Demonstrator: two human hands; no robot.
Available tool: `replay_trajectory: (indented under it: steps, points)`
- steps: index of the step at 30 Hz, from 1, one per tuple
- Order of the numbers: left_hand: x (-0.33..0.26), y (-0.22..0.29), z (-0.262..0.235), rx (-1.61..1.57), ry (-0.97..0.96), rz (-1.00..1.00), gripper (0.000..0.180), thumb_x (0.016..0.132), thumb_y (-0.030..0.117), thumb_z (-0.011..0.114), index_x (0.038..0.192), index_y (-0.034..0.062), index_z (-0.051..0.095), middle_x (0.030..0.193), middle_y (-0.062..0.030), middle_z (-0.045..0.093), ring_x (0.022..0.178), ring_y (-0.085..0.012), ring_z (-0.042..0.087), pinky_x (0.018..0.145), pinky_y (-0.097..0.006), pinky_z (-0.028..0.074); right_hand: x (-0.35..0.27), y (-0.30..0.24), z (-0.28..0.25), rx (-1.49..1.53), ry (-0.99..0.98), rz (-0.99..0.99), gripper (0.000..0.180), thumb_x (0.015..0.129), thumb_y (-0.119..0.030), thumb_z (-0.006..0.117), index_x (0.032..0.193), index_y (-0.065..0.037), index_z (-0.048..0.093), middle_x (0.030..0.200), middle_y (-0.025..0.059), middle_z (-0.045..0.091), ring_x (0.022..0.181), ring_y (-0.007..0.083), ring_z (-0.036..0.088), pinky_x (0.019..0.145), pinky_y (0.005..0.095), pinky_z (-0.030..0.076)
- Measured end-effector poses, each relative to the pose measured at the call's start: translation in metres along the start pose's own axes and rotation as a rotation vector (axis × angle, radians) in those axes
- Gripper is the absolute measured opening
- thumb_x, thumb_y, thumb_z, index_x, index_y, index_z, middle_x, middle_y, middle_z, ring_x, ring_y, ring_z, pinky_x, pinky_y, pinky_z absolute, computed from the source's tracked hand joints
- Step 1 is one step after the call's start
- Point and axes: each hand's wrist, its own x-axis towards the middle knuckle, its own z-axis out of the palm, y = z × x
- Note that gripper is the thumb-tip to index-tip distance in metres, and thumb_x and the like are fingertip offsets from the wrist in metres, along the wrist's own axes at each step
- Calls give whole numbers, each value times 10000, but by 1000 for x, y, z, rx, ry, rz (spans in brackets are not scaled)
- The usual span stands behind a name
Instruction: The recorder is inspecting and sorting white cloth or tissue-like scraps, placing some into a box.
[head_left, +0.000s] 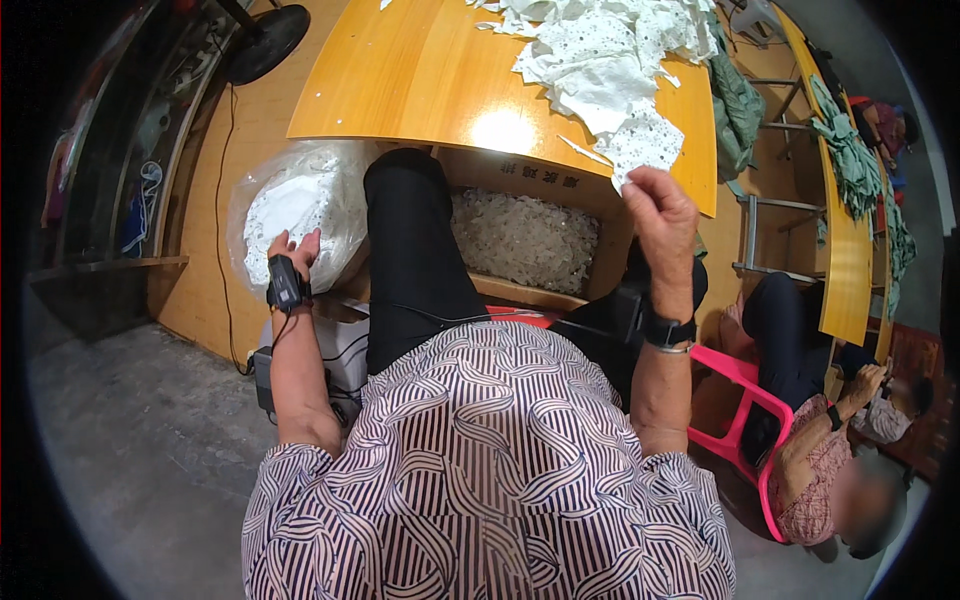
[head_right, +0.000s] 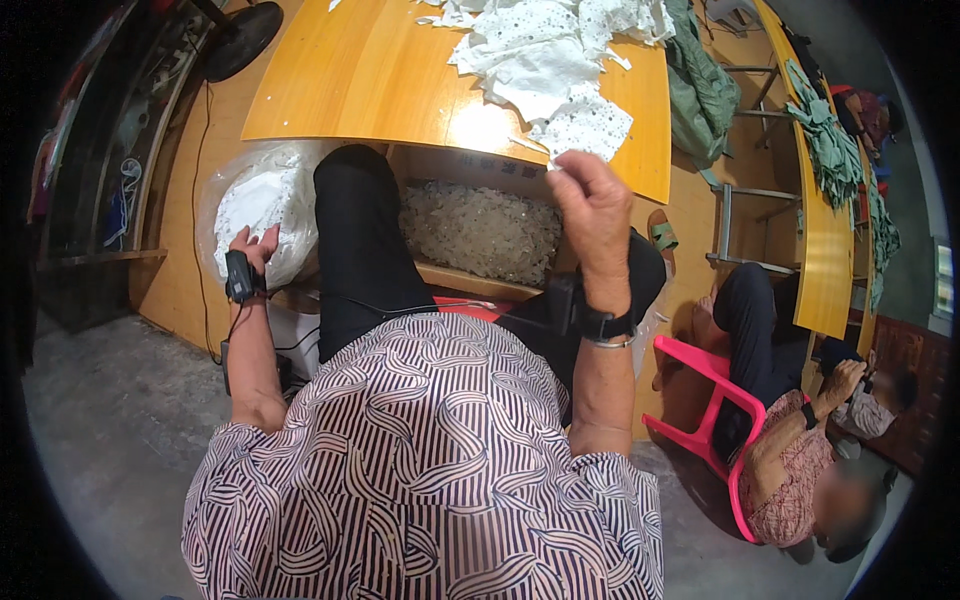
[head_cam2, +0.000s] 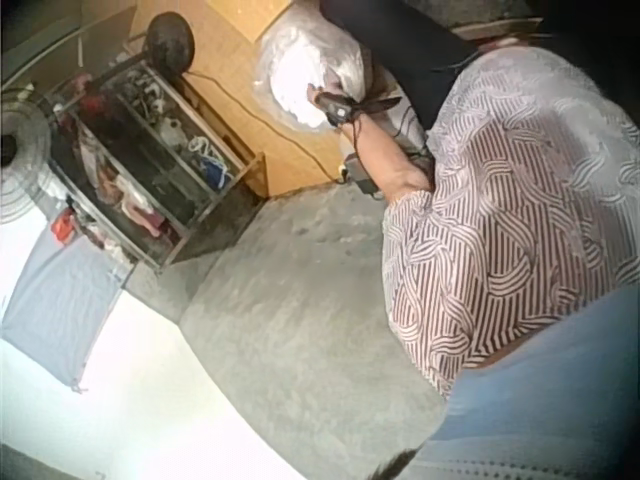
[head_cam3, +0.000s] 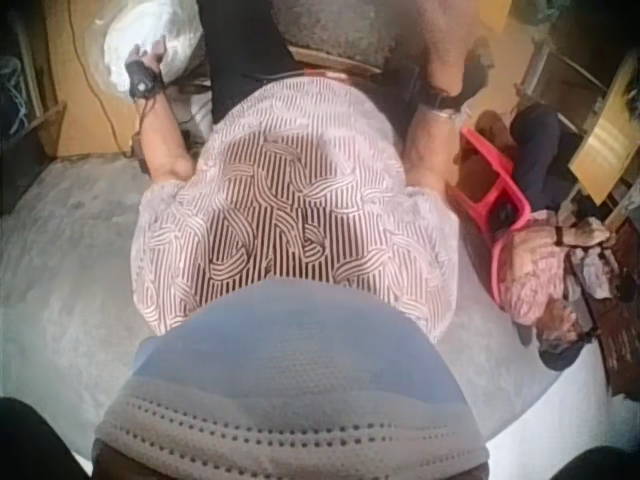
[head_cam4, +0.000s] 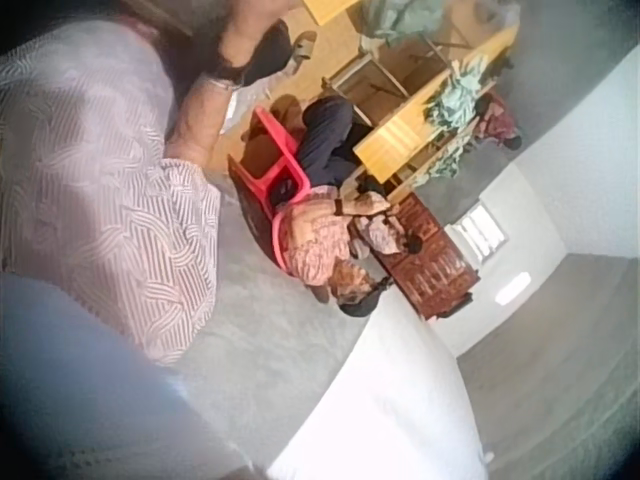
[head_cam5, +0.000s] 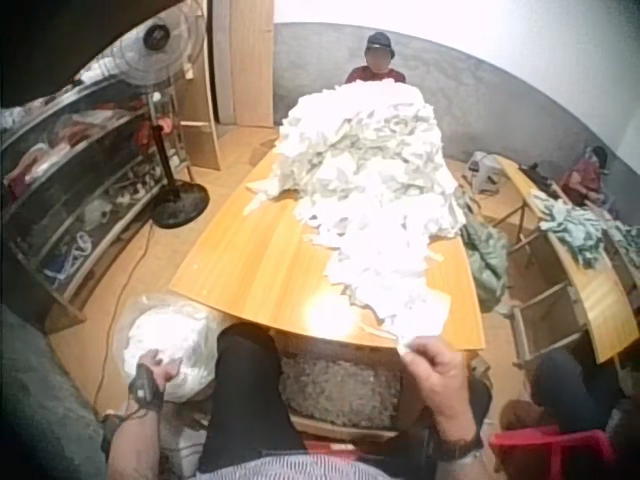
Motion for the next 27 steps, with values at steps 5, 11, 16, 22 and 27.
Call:
replay_trajectory:
  steps: [5,11,16,22,27]
  points:
    - [-7,27,37,-857,156,-469,274,812,38,519,1070,-46,476,1125,-219,443,1014,-352,488,815,-490,473,9,9,-17,-757,3,-221,256,662,-82,660,909,-73,593,871,82,547,821,276,520,709,353,431]
    - [-67,98,127,-723,-637,-292,314,840,134,542,1126,8,504,851,-148,617,838,-335,599,746,-370,510,16,36,-21,-800,-24,-311,232,675,-40,604,903,-84,608,909,59,571,866,279,499,747,354,410]
    - [-127,106,208,-618,-991,-360,311,842,140,523,1115,-6,495,857,-156,623,807,-326,620,711,-379,527,36,58,-37,-155,-13,-84,147,748,-33,586,890,-1,608,819,52,566,787,154,528,708,250,411]
    - [-186,103,277,-611,-1217,-577,371,878,231,488,1132,-40,482,984,-193,587,947,-343,573,805,-385,490,41,0,-33,-258,101,-302,103,730,-84,597,808,-17,602,785,100,576,772,254,533,688,323,420]
    - [-196,87,302,-765,-1263,-726,515,863,413,482,1160,-7,465,1096,-146,544,1017,-276,531,836,-391,454,-6,-20,1,-435,-49,-536,138,651,-72,623,784,-48,595,772,90,566,756,282,513,679,366,420]
